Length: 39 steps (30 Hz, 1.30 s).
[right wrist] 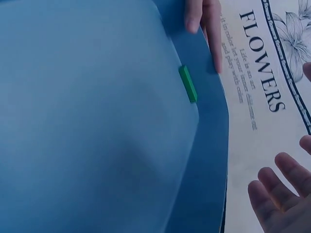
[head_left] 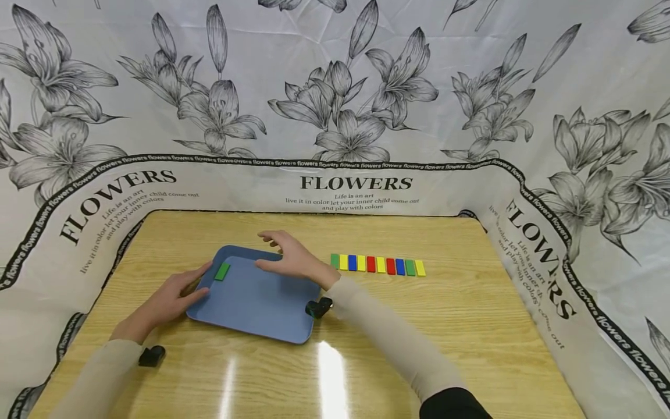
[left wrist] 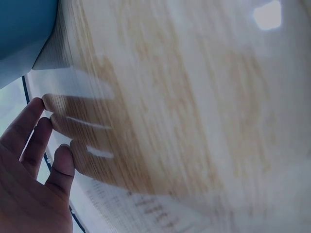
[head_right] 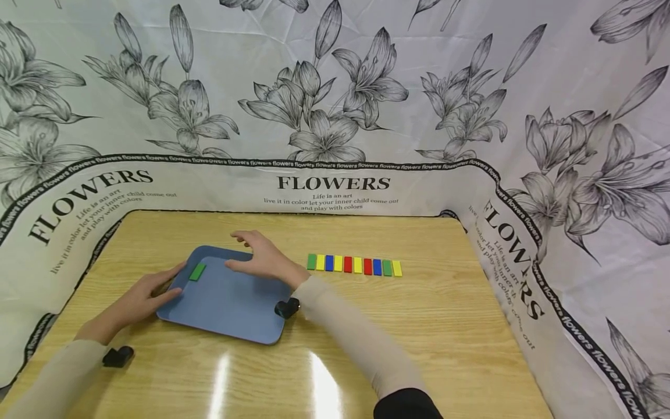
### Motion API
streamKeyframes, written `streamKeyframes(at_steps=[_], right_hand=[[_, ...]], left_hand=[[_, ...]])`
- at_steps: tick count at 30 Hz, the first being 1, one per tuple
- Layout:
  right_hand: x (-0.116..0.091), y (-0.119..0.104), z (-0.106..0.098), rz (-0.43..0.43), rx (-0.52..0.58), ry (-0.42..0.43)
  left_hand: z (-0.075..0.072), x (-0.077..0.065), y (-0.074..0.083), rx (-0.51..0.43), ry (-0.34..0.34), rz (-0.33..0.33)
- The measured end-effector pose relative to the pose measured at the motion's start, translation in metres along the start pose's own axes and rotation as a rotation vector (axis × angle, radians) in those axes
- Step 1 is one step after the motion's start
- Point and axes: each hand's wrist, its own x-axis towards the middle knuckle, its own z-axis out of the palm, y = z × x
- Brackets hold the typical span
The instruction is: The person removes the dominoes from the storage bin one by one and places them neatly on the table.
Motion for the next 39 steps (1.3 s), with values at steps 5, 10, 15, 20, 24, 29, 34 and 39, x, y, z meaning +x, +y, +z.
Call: streamKeyframes(at_steps=[5,10,15,20,24,29,34,39], right_hand=[[0.012,-0.007,0.021,-0.005,0.016,0.063],[0.019,-0.01,0.041,0.019,0.039,0.109],[0.026,-0.01,0.06,0.047,0.016,0.114],[0.032,-0.007,0.076,0.058,-0.048,0.088],[0.035,-0.006,0.085,0.067,-0.129,0.063],[0.041,-0.005,0.091,0.075,-0.178,0.061],[0.048,-0.004,0.096,0.097,-0.202,0.054],[0.053,-0.002,0.101,0.133,-0.23,0.035]], left_hand=[[-0.001,0.0,-0.004,0.023,-0.007,-0.019],[-0.002,0.0,-0.005,0.027,0.008,0.005],[-0.001,-0.001,-0.006,0.036,0.014,0.006],[0.0,-0.001,-0.008,0.03,0.005,-0.002],[0.0,0.0,-0.009,0.018,-0.006,0.001],[0.002,0.003,-0.007,0.002,-0.005,0.006],[0.001,0.004,-0.006,-0.015,-0.009,-0.002],[0.0,0.002,-0.005,-0.011,-0.017,-0.014]])
